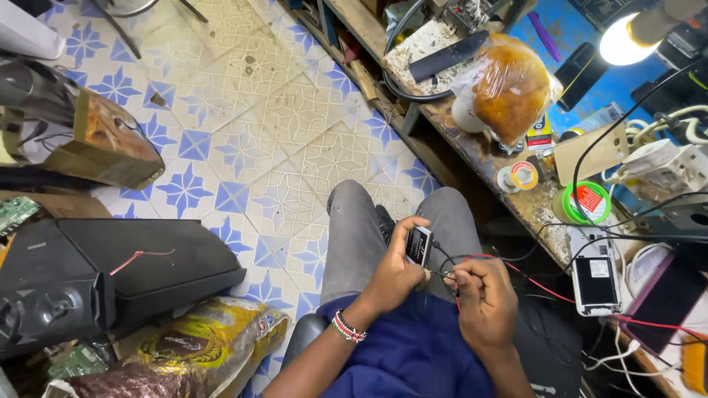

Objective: The person sits on the floor and uses a soldering iron to solder wires onto a small rectangular battery. They hold the battery in one hand and the soldering iron in the other, applying heat to the connection points.

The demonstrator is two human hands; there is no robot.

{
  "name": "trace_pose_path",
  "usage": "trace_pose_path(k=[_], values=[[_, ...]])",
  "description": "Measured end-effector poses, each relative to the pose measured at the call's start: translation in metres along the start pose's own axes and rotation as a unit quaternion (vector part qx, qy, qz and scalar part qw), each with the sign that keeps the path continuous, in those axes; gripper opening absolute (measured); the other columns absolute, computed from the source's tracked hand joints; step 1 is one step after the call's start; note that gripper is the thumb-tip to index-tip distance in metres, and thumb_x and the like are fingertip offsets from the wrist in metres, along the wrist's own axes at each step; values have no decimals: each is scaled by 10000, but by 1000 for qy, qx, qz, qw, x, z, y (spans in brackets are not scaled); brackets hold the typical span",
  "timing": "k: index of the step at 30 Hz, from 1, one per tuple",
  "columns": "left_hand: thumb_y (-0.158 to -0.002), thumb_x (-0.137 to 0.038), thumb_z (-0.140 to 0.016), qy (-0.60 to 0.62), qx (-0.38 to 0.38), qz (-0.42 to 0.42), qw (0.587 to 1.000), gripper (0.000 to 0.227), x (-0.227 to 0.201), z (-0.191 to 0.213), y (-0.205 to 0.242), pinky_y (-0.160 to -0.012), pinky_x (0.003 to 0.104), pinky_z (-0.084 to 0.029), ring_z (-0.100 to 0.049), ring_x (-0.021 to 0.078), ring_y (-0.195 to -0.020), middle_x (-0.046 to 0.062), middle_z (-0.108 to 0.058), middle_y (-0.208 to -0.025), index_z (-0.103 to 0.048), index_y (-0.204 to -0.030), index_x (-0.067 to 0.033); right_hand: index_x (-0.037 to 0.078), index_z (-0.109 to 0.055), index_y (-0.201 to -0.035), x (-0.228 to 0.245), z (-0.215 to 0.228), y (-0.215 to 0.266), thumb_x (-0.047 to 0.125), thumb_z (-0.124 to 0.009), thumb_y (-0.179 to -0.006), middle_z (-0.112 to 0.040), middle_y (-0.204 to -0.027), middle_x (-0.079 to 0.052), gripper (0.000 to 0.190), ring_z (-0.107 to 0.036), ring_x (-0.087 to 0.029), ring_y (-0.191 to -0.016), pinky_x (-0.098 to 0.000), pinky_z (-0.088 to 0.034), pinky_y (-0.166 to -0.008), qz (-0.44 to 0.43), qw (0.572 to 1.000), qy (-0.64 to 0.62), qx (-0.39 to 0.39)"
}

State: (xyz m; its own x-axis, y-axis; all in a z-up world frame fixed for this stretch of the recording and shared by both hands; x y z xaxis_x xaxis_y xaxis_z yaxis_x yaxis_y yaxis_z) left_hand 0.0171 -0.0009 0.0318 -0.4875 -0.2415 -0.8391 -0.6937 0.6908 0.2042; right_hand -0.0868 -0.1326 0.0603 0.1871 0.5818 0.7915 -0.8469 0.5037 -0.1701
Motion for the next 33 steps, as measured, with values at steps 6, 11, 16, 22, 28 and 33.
trace_pose_path(k=[6, 11, 16, 22, 28, 33], values=[[-746, 82, -472, -10, -3, -12, 1000, 720, -3, -3, 1, -437, 230, -309, -334, 72, -476, 11, -357, -739, -359, -1408, -177, 77, -665, -950, 2, -2, 1, 302, -537, -1041, -629, -925, -70, 275, -675, -120, -777, -261, -565, -696, 13, 999, -26, 13], [-739, 82, -487, -14, -12, -13, 1000, 719, -2, -3, 1, -438, 218, -315, -356, 61, -493, 35, -406, -854, -374, -1400, -178, 85, -681, -1003, 10, -1, -1, 277, -551, -1036, -702, -860, -27, 234, -628, -132, -871, -285, -531, -759, 56, 998, -5, 24], [-730, 62, -521, -33, -12, -13, 999, 712, 0, -4, 2, -454, 225, -323, -349, 64, -524, 18, -393, -852, -387, -1384, -186, 83, -682, -1124, 4, -3, 3, 322, -498, -1052, -591, -930, -55, 310, -546, -155, -802, -292, -462, -746, 50, 998, -7, 27], [-712, 30, -537, -67, -9, -5, 998, 711, -2, -4, 3, -495, 225, -364, -370, 71, -590, 30, -401, -964, -398, -1373, -195, 56, -670, -1277, 13, 2, 1, 406, -328, -1105, -606, -937, -82, 519, -574, -222, -972, -362, -444, -963, 59, 998, -2, 8], [-710, 11, -551, -82, -10, 1, 997, 710, -3, -3, 2, -496, 235, -373, -377, 79, -578, 38, -399, -986, -402, -1374, -191, -5, -450, -1402, 6, 1, 4, 381, -569, -950, -423, -869, -19, 606, -435, -107, -707, -270, -448, -720, -20, 992, -124, -21], [-699, -2, -551, -75, -13, 0, 997, 712, -3, -3, 1, -524, 249, -386, -397, 95, -643, 50, -403, -1006, -410, -1371, -187, -34, -169, -1635, -2, 2, 5, 509, -496, -894, -288, -1104, -129, 975, -417, -180, -811, -363, -454, -863, 30, 997, -49, 54]])
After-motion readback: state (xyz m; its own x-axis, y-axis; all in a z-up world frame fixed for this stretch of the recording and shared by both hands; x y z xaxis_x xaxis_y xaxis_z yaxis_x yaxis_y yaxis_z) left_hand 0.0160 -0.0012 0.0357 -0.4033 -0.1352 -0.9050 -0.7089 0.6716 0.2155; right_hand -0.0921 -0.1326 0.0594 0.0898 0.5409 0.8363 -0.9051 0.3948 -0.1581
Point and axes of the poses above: each hand's wrist, its own y-axis away from the middle knuckle, its own z-axis out of the back of the hand, x = y × z, the point moved 1 cm from there along -y, towards the middle knuckle
